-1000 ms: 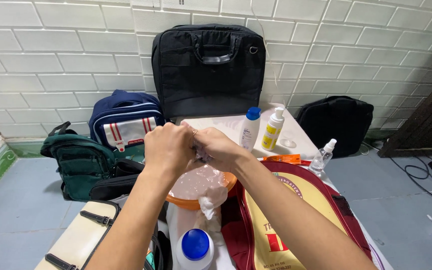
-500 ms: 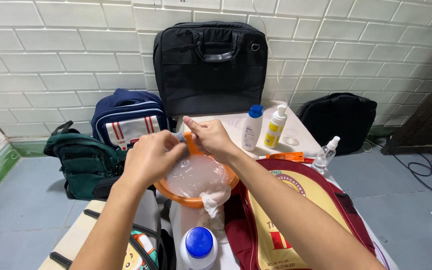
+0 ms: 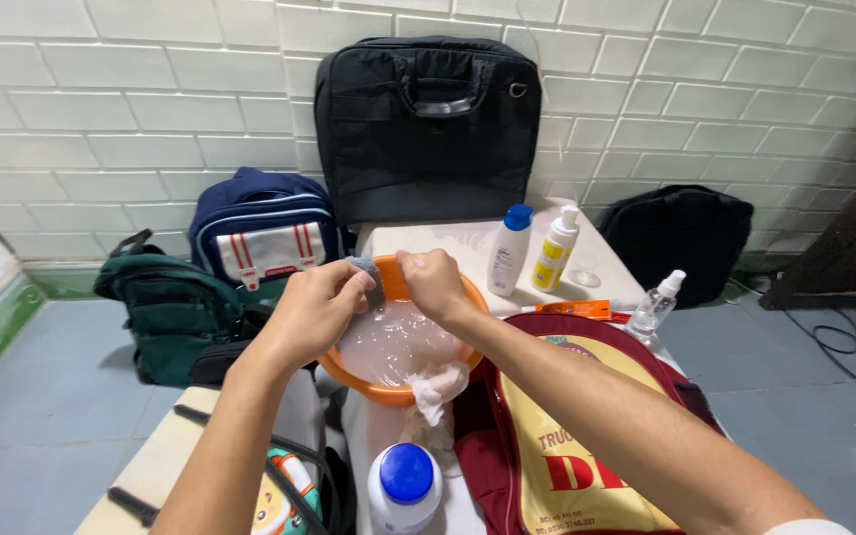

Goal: Deep cleaning a backpack by scrubbing it with a toothbrush and wiping it with a cloth.

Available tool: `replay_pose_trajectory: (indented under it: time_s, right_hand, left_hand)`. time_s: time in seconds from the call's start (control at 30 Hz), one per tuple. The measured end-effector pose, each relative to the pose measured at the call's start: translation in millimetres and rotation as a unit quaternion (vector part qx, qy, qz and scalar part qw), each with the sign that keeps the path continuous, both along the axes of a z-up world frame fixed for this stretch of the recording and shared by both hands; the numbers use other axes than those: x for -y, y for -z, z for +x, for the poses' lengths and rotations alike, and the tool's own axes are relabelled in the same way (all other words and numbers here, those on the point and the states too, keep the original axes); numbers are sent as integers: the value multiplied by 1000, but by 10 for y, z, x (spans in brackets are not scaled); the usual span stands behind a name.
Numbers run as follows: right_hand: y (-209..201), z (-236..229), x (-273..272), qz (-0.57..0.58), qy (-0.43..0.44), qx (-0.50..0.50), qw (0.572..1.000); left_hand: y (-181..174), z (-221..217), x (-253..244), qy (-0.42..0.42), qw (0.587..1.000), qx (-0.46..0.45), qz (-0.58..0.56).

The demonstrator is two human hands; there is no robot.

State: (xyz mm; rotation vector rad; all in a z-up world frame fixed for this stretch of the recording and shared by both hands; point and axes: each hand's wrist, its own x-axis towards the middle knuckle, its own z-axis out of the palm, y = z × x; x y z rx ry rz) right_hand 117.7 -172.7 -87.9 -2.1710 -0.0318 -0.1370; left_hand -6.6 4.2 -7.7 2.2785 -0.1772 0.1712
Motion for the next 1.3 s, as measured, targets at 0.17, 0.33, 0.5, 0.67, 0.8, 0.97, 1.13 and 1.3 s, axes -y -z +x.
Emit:
replay_pose_trajectory:
  time_s: [0.17,0.33,0.5,0.67,0.8,0.97,1.13,1.3]
  right_hand:
    - [139,82,42,16,-25,4,1000]
    - [-648,-320,33,81,-112,-92,986]
    - [-1363,-873,212,197,-349,-153,903]
    - [-749,-543,263,-109,-235,-114,959]
    - [-1255,-1015,147,145,-250,-191,938]
    - [-1344,-1189,235,154,-308,-188,920]
    - [-1263,-1042,617,34,-335,-113,935]
    - [-1246,-1123,766,137,-301,-74,941]
  left_hand:
    - [53,-89,-79,-8,1000,-21,-12]
    - [50,-107,-173,-4,1000,-6,-12]
    - [120,-139,-188,-25,990,-44,-128]
    - [278,-135,-63,-30,989,-54,-134]
    - [-111,-478,259,20,974,-114,-195]
    - [83,-321,299,-5,976,1,-218]
    - [108,-441,254,12,960,-29,-279]
    - [188,-539,106,-17,960,-52,-274]
